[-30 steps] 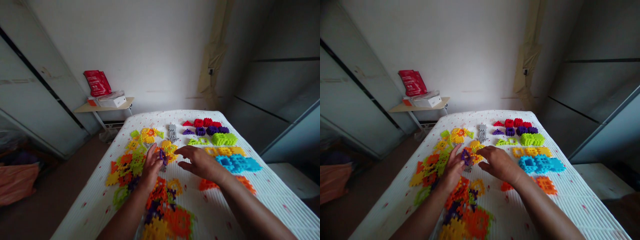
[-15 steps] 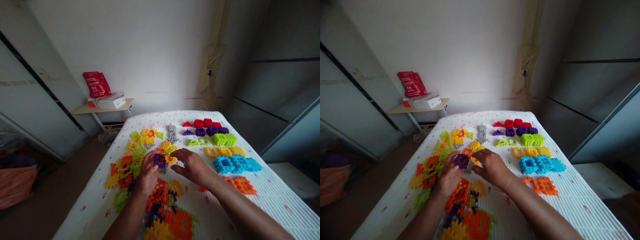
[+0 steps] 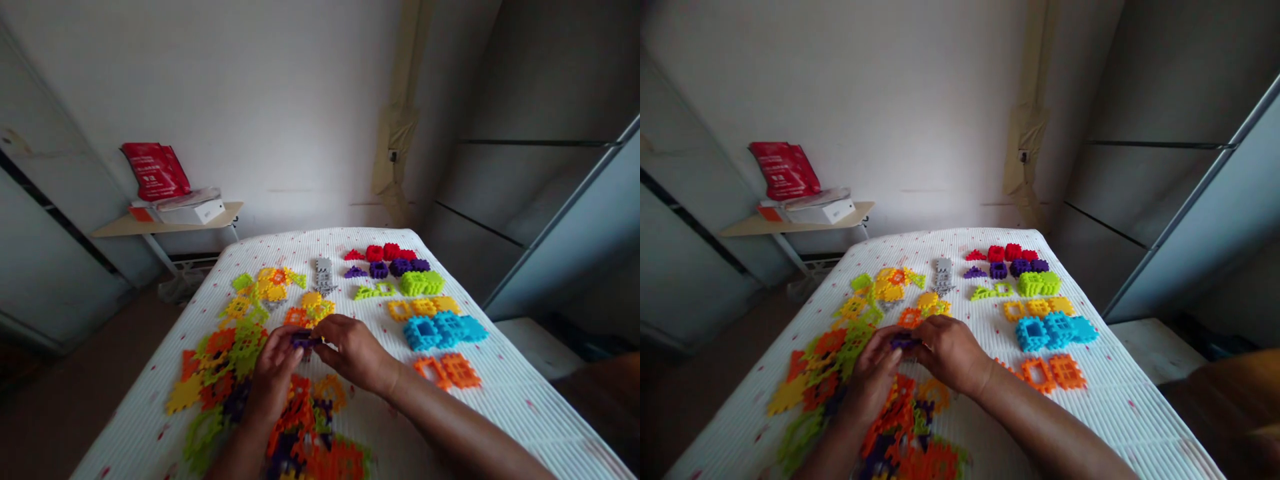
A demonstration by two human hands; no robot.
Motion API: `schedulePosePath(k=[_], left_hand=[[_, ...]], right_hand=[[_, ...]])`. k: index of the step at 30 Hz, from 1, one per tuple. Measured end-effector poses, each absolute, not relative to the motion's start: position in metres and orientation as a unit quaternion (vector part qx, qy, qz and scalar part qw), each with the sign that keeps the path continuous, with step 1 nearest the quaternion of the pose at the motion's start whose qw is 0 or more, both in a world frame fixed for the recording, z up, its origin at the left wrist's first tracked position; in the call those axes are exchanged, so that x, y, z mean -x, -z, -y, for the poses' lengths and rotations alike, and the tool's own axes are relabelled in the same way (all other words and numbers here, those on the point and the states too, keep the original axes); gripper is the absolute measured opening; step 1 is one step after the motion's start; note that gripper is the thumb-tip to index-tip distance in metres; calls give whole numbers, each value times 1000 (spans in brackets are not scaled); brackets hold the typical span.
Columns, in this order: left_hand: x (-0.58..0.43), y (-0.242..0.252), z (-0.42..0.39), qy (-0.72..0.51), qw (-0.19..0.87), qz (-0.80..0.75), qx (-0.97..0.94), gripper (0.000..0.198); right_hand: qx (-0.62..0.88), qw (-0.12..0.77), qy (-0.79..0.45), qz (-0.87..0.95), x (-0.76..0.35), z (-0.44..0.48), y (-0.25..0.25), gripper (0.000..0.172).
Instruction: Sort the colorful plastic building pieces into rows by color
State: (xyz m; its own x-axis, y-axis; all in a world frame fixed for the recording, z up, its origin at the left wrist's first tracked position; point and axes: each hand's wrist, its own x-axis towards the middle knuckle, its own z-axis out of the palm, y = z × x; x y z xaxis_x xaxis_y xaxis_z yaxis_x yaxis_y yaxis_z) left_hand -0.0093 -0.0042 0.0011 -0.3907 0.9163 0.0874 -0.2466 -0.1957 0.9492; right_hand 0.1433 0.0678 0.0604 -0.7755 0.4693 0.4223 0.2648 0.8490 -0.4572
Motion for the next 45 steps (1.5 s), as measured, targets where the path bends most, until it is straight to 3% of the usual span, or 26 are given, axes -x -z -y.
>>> schedulePosePath(k=[10, 17, 24, 34, 40, 45], left_hand=[[10, -8, 7, -578, 329, -633, -396, 32], [11, -3, 8, -561, 338, -645, -393, 36], [4, -4, 8, -556, 353, -641, -395, 39], [3, -5, 8, -575, 362, -636, -366, 40], [5, -9, 9, -583, 333, -635, -381, 39], [5, -3, 8, -585, 342, -630, -379, 38]], right_hand=[[233, 262, -108, 930, -143, -76, -53, 14], [207, 197, -32, 958, -140, -71, -52, 34], [241, 181, -5, 953, -136, -63, -55, 20], [232, 191, -25, 953, -133, -61, -53, 17], [248, 220, -69, 941, -161, -104, -67, 38], [415, 174, -23, 893, -200, -188, -87, 53]])
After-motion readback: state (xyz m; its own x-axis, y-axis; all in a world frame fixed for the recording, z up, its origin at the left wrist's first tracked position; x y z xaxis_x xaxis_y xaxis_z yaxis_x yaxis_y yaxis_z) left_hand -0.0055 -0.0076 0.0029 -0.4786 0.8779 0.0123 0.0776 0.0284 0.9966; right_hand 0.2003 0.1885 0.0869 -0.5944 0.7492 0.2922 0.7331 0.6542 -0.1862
